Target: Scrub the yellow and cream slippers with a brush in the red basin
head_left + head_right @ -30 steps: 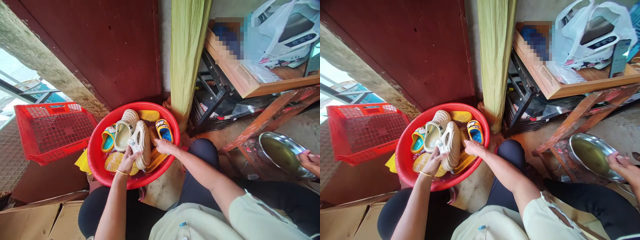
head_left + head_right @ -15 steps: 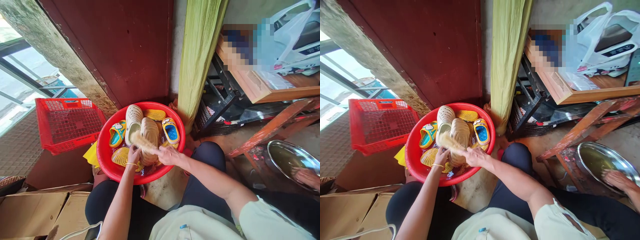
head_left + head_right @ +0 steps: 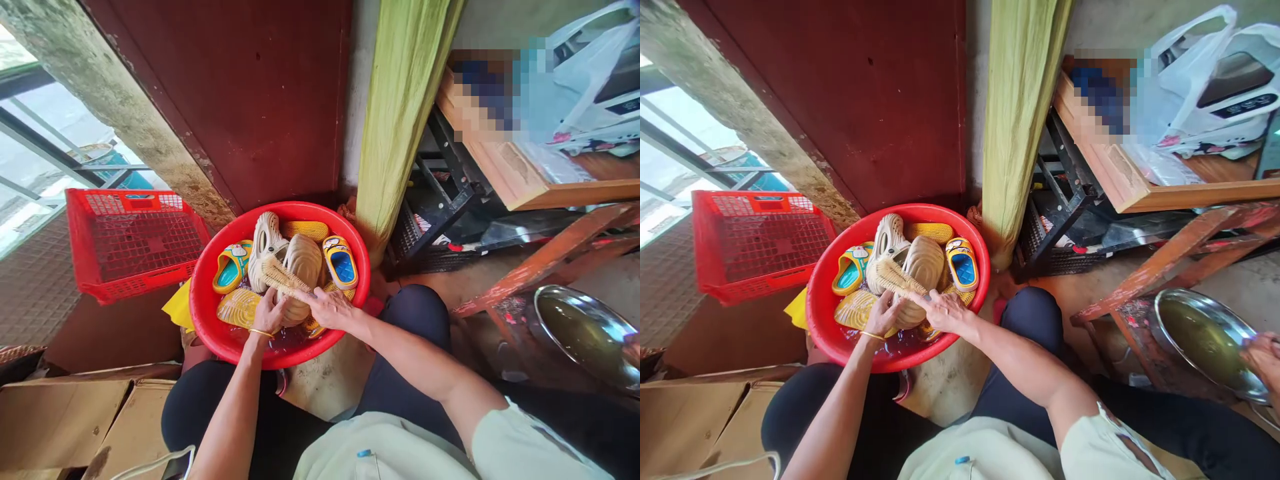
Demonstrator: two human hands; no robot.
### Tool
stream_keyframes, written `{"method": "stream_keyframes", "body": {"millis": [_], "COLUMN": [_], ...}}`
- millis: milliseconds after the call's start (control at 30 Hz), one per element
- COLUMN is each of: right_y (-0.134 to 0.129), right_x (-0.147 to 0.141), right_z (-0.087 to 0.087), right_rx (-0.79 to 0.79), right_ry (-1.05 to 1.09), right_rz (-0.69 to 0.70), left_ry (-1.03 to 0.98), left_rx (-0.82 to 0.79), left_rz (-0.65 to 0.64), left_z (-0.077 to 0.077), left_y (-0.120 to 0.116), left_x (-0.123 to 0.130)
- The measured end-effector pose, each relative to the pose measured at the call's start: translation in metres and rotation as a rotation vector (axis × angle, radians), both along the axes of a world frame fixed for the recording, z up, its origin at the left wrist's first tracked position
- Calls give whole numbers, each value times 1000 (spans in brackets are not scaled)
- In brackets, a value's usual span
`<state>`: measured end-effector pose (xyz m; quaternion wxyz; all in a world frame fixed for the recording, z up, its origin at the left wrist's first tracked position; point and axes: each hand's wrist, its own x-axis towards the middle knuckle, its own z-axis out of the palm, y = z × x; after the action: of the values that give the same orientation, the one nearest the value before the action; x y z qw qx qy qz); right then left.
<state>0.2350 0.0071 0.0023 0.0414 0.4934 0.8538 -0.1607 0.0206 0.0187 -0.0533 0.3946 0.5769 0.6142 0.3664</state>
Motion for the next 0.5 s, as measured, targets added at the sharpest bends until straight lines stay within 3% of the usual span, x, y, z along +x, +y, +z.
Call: {"method": "stream_keyframes", "body": {"millis": [133, 200, 233, 300, 400, 500], "right_y": [8, 17, 19, 14, -6, -19], "right_x": [12, 21, 24, 24, 15, 13], "right_z": [16, 27, 32, 41, 50, 55], "right_rx": [46, 73, 91, 124, 108, 22], "right_ry": [-43, -43, -33, -2, 21, -31], "right_rz": [-164, -244, -260, -231, -55, 37], "left_ry": [-208, -185, -125, 55, 263, 169], "left_rx": [-30, -18, 14, 106, 145, 40], "left_rz": [-112, -124, -66, 181, 562, 675], "left_z": [20, 25, 25, 21, 7, -10], "left_y": [-13, -16, -16, -12, -3, 2], "left_x": [2, -2, -7, -23, -53, -70]}}
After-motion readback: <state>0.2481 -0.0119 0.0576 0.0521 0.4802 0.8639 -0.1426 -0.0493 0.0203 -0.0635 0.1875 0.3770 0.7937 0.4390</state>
